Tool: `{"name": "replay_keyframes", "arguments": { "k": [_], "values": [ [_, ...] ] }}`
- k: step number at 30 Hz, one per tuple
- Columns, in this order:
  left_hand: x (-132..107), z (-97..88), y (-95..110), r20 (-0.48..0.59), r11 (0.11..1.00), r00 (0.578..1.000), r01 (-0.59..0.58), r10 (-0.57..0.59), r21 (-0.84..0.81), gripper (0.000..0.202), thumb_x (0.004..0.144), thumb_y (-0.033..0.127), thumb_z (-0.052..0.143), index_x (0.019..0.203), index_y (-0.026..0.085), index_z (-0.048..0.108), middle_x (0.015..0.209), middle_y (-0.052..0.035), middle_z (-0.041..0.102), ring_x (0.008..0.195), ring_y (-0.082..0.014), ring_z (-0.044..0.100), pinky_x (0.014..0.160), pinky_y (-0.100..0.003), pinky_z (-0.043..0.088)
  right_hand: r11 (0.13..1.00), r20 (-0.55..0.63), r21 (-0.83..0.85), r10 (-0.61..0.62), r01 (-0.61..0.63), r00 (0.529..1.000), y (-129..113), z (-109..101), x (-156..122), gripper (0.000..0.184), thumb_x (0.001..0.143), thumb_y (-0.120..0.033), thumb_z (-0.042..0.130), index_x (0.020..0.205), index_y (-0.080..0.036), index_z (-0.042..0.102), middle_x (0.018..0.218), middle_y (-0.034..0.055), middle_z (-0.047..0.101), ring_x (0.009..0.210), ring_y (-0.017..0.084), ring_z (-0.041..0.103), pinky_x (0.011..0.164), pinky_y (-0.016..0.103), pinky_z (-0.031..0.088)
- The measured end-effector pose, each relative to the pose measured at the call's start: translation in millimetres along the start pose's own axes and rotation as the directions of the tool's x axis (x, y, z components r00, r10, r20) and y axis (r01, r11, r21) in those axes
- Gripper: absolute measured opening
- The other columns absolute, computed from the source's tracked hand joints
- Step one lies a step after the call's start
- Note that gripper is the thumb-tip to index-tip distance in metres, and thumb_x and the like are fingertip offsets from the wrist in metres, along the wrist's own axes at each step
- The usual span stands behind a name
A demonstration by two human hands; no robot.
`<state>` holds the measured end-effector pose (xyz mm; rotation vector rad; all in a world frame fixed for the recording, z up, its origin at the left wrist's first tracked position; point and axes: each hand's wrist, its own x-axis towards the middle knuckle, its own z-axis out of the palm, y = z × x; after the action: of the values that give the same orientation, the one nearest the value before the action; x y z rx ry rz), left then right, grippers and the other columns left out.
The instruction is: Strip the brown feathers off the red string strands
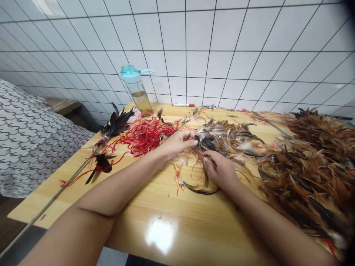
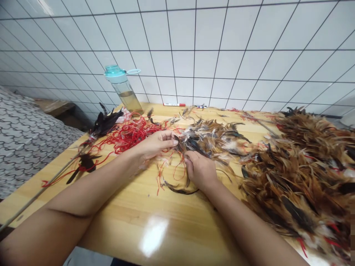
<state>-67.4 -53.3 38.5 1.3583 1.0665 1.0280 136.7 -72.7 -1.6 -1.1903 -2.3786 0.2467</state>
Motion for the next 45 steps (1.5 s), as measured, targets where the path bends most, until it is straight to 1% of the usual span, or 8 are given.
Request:
{"name": "replay_keyframes", "arguments": {
  "k": [4, 14, 19, 24, 30, 34, 38, 45],
  "values": [
    [4.0, 2.2, -1.4, -0.038, 0.996, 0.995, -0.088, 0.089, 0.03, 0.027, 0.072, 0.035, 0.071, 0.077, 0.013, 0.056, 0.072, 0.0018, 0.055, 0.068, -0.0086, 0.05, 0.067, -0.022, 0.038, 0.992, 0.025, 0.107, 0.066, -0.068, 0.998, 1.6, 1.3, 1.7, 0.024, 0.093, -0.025, 0.044, 0.105, -0.024, 0.064, 0.101, 0.0021, 0.07, 0.086, 0.014, 0.064, 0.071, 0.023, 0.043],
    [10.5, -2.0, -5.2, -0.229, 0.978, 0.965, -0.16, 0.127, -0.131, 0.031, 0.071, 0.036, 0.072, 0.077, 0.014, 0.052, 0.07, 0.0038, 0.053, 0.062, -0.0064, 0.046, 0.062, -0.02, 0.035, 0.939, 0.152, -0.297, -0.13, 0.171, 0.98, -10.8, 1.2, -4.5, 0.025, 0.093, -0.021, 0.041, 0.101, -0.022, 0.065, 0.084, 0.0069, 0.07, 0.077, 0.02, 0.063, 0.065, 0.029, 0.037],
    [3.7, 10.6, -4.4, -0.072, 0.99, 0.997, -0.052, 0.043, -0.13, 0.033, 0.068, 0.037, 0.074, 0.073, 0.014, 0.051, 0.067, 0.0037, 0.052, 0.062, -0.0075, 0.047, 0.062, -0.021, 0.036, 0.99, -0.012, 0.082, 0.112, -0.111, 0.994, -0.8, -1.3, 0.5, 0.023, 0.091, -0.028, 0.044, 0.101, -0.022, 0.064, 0.083, 0.0043, 0.069, 0.074, 0.017, 0.062, 0.064, 0.026, 0.04],
    [-0.7, 23.3, -11.5, 0.019, 0.997, 0.998, -0.05, 0.051, -0.053, 0.03, 0.072, 0.039, 0.071, 0.075, 0.014, 0.054, 0.067, 0.0032, 0.049, 0.064, -0.0084, 0.045, 0.061, -0.022, 0.035, 0.743, 0.078, 0.625, 0.247, -0.24, 0.966, 5.7, 6.0, 8.3, 0.031, 0.082, -0.04, 0.051, 0.099, -0.017, 0.063, 0.06, -0.0022, 0.055, 0.054, 0.013, 0.05, 0.053, 0.025, 0.041],
    [-6.1, 34.8, -12.8, 0.082, 0.995, 0.994, -0.071, 0.065, 0.071, 0.023, 0.078, 0.035, 0.064, 0.082, 0.014, 0.057, 0.066, 0.0033, 0.048, 0.062, -0.0077, 0.043, 0.059, -0.02, 0.034, 0.683, 0.086, 0.701, 0.202, -0.203, 0.976, 6.3, 5.6, 11.4, 0.027, 0.078, -0.041, 0.056, 0.062, -0.019, 0.058, 0.059, -0.0017, 0.053, 0.06, 0.013, 0.05, 0.06, 0.026, 0.042],
    [0.5, 20.5, -12.3, 0.034, 0.976, 0.99, -0.142, 0.138, 0.165, 0.021, 0.082, 0.032, 0.059, 0.094, 0.015, 0.059, 0.077, -0.0008, 0.058, 0.07, -0.0108, 0.052, 0.065, -0.022, 0.041, 0.632, 0.093, 0.729, 0.292, -0.265, 0.952, 8.8, 4.8, 11.0, 0.027, 0.08, -0.042, 0.055, 0.068, -0.019, 0.061, 0.057, -0.0022, 0.05, 0.056, 0.012, 0.046, 0.054, 0.024, 0.039],
    [11.8, -8.1, -16.6, -0.12, 0.798, 0.942, -0.194, 0.315, 0.571, 0.017, 0.083, 0.023, 0.055, 0.095, 0.016, 0.064, 0.092, -0.0051, 0.062, 0.083, -0.0155, 0.056, 0.077, -0.028, 0.045, 0.563, 0.061, 0.764, 0.424, -0.316, 0.904, 13.7, 6.4, 11.4, 0.03, 0.08, -0.046, 0.055, 0.073, -0.018, 0.062, 0.058, -0.0025, 0.049, 0.053, 0.011, 0.042, 0.05, 0.022, 0.035],
    [20.5, -22.8, -38.7, 0.096, 0.436, 0.916, -0.276, 0.39, 0.857, 0.029, 0.079, 0.006, 0.046, 0.094, 0.017, 0.068, 0.096, -0.0083, 0.061, 0.095, -0.0206, 0.053, 0.087, -0.035, 0.043, 0.675, -0.053, 0.679, 0.437, -0.288, 0.898, 22.0, 7.8, 12.8, 0.029, 0.082, -0.045, 0.053, 0.075, -0.018, 0.063, 0.06, -0.0014, 0.052, 0.055, 0.013, 0.044, 0.053, 0.024, 0.035]
  ]
}}
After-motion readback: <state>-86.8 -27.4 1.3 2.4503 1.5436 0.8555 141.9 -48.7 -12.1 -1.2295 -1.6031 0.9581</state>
